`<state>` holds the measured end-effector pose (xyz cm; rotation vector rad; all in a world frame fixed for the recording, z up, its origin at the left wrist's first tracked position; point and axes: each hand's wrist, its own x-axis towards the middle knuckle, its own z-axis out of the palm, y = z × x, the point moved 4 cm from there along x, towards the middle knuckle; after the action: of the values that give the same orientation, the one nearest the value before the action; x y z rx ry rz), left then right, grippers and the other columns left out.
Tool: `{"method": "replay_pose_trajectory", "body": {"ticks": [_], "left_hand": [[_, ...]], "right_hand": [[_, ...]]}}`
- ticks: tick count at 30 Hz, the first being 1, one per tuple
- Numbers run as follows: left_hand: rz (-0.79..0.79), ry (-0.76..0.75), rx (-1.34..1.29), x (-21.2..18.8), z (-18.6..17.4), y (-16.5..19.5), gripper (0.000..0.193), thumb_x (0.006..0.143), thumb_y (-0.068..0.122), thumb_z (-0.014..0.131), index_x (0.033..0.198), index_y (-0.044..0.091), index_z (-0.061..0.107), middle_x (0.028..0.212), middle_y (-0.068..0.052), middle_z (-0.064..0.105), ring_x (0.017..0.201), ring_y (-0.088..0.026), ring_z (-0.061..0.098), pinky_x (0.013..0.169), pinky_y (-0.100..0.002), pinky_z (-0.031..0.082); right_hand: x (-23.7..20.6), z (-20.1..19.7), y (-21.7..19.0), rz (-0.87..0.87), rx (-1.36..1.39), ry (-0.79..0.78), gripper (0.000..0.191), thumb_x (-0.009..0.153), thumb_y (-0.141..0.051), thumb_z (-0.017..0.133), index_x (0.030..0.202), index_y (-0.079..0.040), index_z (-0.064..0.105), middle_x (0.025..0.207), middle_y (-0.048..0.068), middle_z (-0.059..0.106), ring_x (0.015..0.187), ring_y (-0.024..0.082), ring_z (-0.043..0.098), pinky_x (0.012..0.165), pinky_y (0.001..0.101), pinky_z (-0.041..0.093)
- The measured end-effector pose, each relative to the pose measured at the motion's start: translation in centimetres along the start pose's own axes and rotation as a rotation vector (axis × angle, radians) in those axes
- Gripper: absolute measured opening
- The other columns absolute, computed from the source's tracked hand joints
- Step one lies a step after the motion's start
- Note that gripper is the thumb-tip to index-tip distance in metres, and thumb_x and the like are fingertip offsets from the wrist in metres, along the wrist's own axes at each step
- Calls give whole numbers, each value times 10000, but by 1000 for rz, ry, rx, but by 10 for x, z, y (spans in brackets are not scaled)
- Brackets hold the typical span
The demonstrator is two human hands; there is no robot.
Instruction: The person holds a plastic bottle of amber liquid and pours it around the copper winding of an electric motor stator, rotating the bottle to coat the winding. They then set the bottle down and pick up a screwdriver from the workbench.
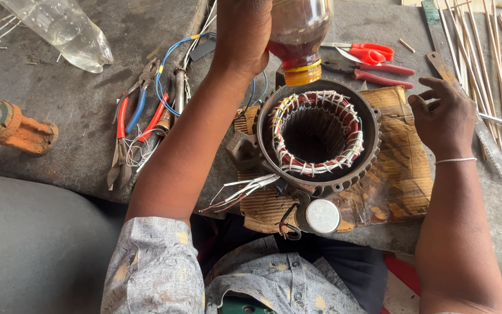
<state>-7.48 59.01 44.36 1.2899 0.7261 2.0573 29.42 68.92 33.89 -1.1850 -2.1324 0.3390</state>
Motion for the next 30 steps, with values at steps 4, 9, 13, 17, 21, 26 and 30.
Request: {"method": "replay_pose_trajectory", "body": {"ticks": [4, 9, 13, 17, 21, 26, 30], "left_hand": [[-11, 3, -3, 1, -1, -1, 320, 995, 329, 765, 1039, 29, 663, 929, -55, 686, 910, -196, 707, 851, -436, 605], [38, -20, -19, -6, -4, 7, 331, 1005, 346, 746, 1064, 28, 676, 964, -50, 698, 943, -185, 706, 880, -434, 605], [22, 7, -11, -8, 0, 11, 264, 989, 302, 734, 1024, 47, 672, 922, -25, 691, 902, -164, 704, 839, -418, 605], [50, -10, -1, -5, 7, 18, 227, 997, 249, 735, 913, 48, 670, 825, -12, 664, 794, -151, 670, 777, -384, 580], [49, -2, 3, -11, 8, 21, 223, 990, 228, 730, 870, 57, 650, 795, 3, 633, 757, -138, 637, 750, -368, 562], [55, 17, 11, -16, 2, 24, 236, 1003, 236, 717, 866, 57, 646, 786, 8, 620, 748, -131, 629, 736, -362, 553], [60, 1, 5, -17, 4, 28, 241, 1028, 228, 722, 876, 57, 647, 794, 4, 619, 755, -137, 627, 745, -367, 553]], "right_hand": [[0, 0, 2, 0, -9, 3, 385, 1008, -154, 812, 1374, -74, 723, 1056, 149, 769, 884, 219, 748, 779, 354, 590], [-1, 1, 3, -11, -17, -2, 377, 1015, -152, 810, 1374, -75, 724, 1048, 147, 769, 881, 220, 751, 784, 355, 594], [-2, 1, 2, -14, -17, -5, 380, 1014, -157, 806, 1376, -79, 719, 1061, 139, 769, 871, 221, 749, 780, 357, 594], [-1, 0, 1, -6, -14, 5, 383, 1011, -163, 804, 1376, -85, 718, 1073, 128, 773, 868, 218, 748, 776, 363, 589], [-2, 2, 2, 6, -17, -8, 375, 1011, -166, 799, 1369, -89, 719, 1087, 121, 776, 876, 217, 750, 769, 363, 590], [0, 3, 3, -3, -6, -20, 380, 1018, -154, 792, 1382, -75, 715, 1070, 148, 771, 896, 219, 754, 793, 361, 599], [-1, 2, 3, -20, -12, -11, 375, 1020, -155, 799, 1376, -67, 721, 1057, 159, 768, 904, 224, 754, 793, 366, 598]]}}
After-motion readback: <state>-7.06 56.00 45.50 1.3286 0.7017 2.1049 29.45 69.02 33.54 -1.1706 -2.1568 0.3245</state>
